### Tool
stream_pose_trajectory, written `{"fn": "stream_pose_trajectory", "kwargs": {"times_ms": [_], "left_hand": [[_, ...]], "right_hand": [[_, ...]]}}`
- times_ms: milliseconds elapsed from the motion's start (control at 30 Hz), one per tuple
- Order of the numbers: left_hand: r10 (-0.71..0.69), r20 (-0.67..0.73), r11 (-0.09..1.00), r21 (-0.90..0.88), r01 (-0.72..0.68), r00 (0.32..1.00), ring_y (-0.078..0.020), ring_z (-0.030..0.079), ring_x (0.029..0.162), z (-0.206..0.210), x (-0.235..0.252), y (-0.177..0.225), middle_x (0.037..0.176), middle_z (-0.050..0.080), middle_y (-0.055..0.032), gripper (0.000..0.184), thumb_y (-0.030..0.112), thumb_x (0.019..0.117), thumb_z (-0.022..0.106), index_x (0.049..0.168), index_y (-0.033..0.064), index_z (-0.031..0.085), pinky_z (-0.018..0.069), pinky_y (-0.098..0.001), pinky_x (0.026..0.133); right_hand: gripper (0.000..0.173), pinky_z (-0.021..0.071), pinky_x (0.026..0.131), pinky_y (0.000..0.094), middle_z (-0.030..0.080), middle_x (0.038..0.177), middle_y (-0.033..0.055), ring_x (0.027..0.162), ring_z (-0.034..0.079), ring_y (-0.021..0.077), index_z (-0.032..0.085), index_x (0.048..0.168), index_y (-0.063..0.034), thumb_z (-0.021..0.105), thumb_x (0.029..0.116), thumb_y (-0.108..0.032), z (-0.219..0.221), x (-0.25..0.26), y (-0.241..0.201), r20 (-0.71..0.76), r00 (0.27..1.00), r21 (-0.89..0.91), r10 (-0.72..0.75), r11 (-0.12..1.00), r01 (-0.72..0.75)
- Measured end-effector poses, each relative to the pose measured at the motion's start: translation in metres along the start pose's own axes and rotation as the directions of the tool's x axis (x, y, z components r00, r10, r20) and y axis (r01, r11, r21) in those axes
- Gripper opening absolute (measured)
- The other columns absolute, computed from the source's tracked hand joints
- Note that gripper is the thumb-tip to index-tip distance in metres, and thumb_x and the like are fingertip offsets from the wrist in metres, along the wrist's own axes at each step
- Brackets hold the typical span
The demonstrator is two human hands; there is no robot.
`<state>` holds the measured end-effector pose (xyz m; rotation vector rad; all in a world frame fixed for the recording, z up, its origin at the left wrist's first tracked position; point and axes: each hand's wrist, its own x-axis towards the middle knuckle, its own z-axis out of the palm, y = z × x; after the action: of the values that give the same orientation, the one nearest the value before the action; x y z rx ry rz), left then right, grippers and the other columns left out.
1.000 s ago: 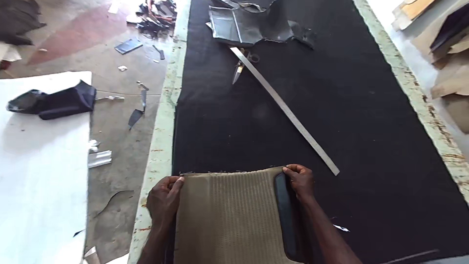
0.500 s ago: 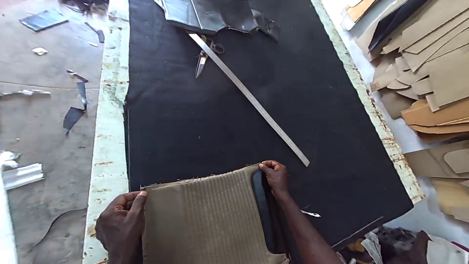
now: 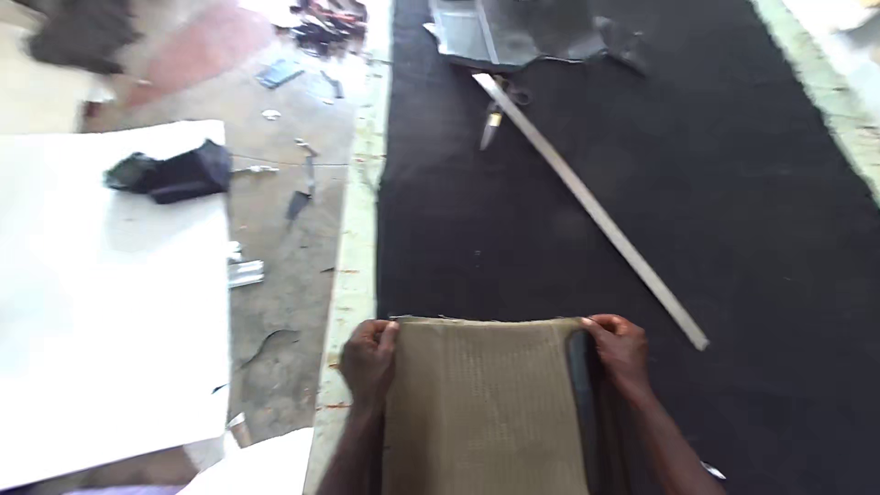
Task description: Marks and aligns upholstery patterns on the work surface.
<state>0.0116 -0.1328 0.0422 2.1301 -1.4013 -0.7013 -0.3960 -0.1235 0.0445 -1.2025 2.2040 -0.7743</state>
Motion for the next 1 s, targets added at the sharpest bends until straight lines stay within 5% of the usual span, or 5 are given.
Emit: {"fn": "stream_pose_trajectory", "kwargs": {"times_ms": [200, 367, 767, 1000], "left_hand": [[-0.054, -0.001, 0.998, 0.035, 0.054, 0.999, -0.0220, 0.066, 0.069, 0.000, 0.005, 0.001, 0.077, 0.070, -0.0007, 0.023, 0.041, 0.0967, 0.067, 0.095, 0.0197, 0.076, 0.0524, -0.0547, 0.065], [-0.083, 0.000, 0.995, 0.048, 0.083, 0.997, -0.0207, 0.065, 0.068, 0.000, 0.006, 0.004, 0.075, 0.069, 0.0008, 0.023, 0.042, 0.0952, 0.070, 0.091, 0.0205, 0.076, 0.0510, -0.0534, 0.065], [0.045, -0.158, 0.993, 0.116, -0.027, 0.986, -0.0168, 0.058, 0.060, 0.017, -0.003, 0.000, 0.075, 0.064, 0.0031, 0.019, 0.035, 0.0968, 0.066, 0.088, 0.0194, 0.072, 0.0474, -0.0453, 0.055], [0.227, -0.285, 0.970, 0.156, -0.189, 0.931, -0.0206, 0.062, 0.064, 0.033, -0.008, -0.008, 0.084, 0.067, -0.0026, 0.016, 0.027, 0.0986, 0.062, 0.102, 0.0134, 0.071, 0.0506, -0.0450, 0.055]], "right_hand": [[0.015, 0.0506, 0.063, 0.0522, 0.069, 0.081, 0.0123, 0.068, 0.062, 0.0260, 0.074, 0.093, -0.0034, 0.078, 0.0911, -0.017, -0.002, 0.012, 0.011, 0.014, 0.998, 0.001, 0.062, 0.998, -0.062], [0.014, 0.0494, 0.060, 0.0497, 0.068, 0.080, 0.0115, 0.066, 0.061, 0.0247, 0.073, 0.092, -0.0042, 0.078, 0.0911, -0.018, -0.001, 0.015, 0.015, 0.022, 0.994, -0.001, 0.104, 0.995, -0.104], [0.012, 0.0499, 0.066, 0.0503, 0.068, 0.079, 0.0107, 0.071, 0.062, 0.0246, 0.073, 0.090, -0.0045, 0.079, 0.0910, -0.015, -0.003, 0.011, 0.008, 0.010, 0.995, -0.016, 0.098, 0.995, -0.098], [0.017, 0.0493, 0.066, 0.0558, 0.066, 0.079, 0.0132, 0.072, 0.062, 0.0291, 0.071, 0.089, -0.0045, 0.079, 0.0910, -0.019, -0.007, 0.012, 0.008, 0.034, 0.996, -0.060, 0.084, 0.995, -0.082]]}}
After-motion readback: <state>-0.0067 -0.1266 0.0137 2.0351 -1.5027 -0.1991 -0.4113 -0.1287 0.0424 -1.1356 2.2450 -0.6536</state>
